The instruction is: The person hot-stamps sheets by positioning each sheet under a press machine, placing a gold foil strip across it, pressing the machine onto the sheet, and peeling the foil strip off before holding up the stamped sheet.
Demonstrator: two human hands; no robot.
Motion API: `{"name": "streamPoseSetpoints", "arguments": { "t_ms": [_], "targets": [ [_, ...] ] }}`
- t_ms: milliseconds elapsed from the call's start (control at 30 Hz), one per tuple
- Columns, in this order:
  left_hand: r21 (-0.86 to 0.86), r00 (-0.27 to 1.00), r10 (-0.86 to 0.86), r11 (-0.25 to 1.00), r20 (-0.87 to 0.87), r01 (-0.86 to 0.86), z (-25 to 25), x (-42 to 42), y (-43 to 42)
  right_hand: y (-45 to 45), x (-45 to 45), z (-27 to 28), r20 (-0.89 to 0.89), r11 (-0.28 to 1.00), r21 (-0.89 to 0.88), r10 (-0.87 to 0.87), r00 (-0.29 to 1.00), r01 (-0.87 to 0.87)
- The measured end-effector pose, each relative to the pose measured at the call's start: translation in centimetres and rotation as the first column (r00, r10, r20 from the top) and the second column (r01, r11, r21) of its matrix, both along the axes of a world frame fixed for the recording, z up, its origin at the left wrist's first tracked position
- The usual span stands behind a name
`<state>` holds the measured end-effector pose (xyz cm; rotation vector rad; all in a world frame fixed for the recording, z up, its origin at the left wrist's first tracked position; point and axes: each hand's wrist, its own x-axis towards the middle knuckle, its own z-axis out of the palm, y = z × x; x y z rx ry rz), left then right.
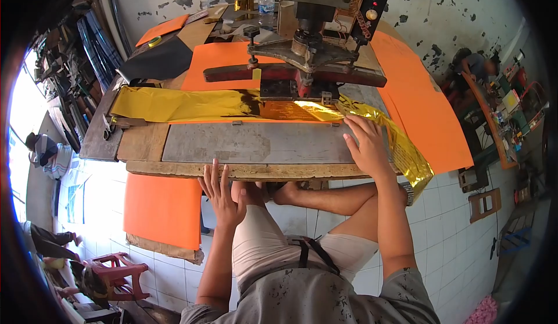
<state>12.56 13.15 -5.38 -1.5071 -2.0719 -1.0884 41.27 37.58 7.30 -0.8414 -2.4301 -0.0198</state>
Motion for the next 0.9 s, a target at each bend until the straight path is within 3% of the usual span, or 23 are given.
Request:
{"name": "streamPoseSetpoints", "arguments": {
  "t_ms": [167, 267, 333, 433, 533, 767, 900],
  "targets": [
    [0.114, 0.995, -0.081, 0.991, 0.064, 0.073, 3.7, 3.3, 0.4, -2.1, 1.0, 1.9, -0.081, 0.999, 0.046, 0.018, 0.997, -0.014],
    [0.116, 0.902, -0.371, 0.928, 0.221, 0.353, 4.8, 6.3, 0.9, -3.8, 2.0, 3.0, -0.093, 1.0, -0.01, 0.02, 0.995, -0.021],
    [0.155, 0.749, -0.54, 0.837, 0.385, 0.524, 5.6, 9.1, 2.0, -5.6, 2.7, 3.3, -0.121, 1.0, -0.009, 0.025, 0.992, -0.026],
    [0.228, 0.378, -0.683, 0.622, 0.625, 0.749, 7.3, 11.9, 4.0, -8.8, 3.8, 4.0, -0.115, 0.999, -0.006, 0.032, 0.993, -0.033],
    [0.498, -0.041, -0.662, 0.519, 0.748, 0.695, 7.4, 14.9, 5.6, -11.8, 4.8, 4.4, -0.091, 0.997, -0.065, 0.04, 0.995, -0.046],
    [0.686, -0.421, -0.568, 0.407, 0.707, 0.603, 3.6, 17.5, 4.7, -15.5, 6.4, 2.3, -0.078, 0.987, -0.067, 0.139, 0.987, -0.144],
    [0.694, -0.495, -0.488, 0.45, 0.719, 0.562, 3.9, 17.5, 3.2, -16.4, 6.8, 1.2, -0.071, 0.974, -0.136, 0.172, 0.982, -0.181]
  ]
}}
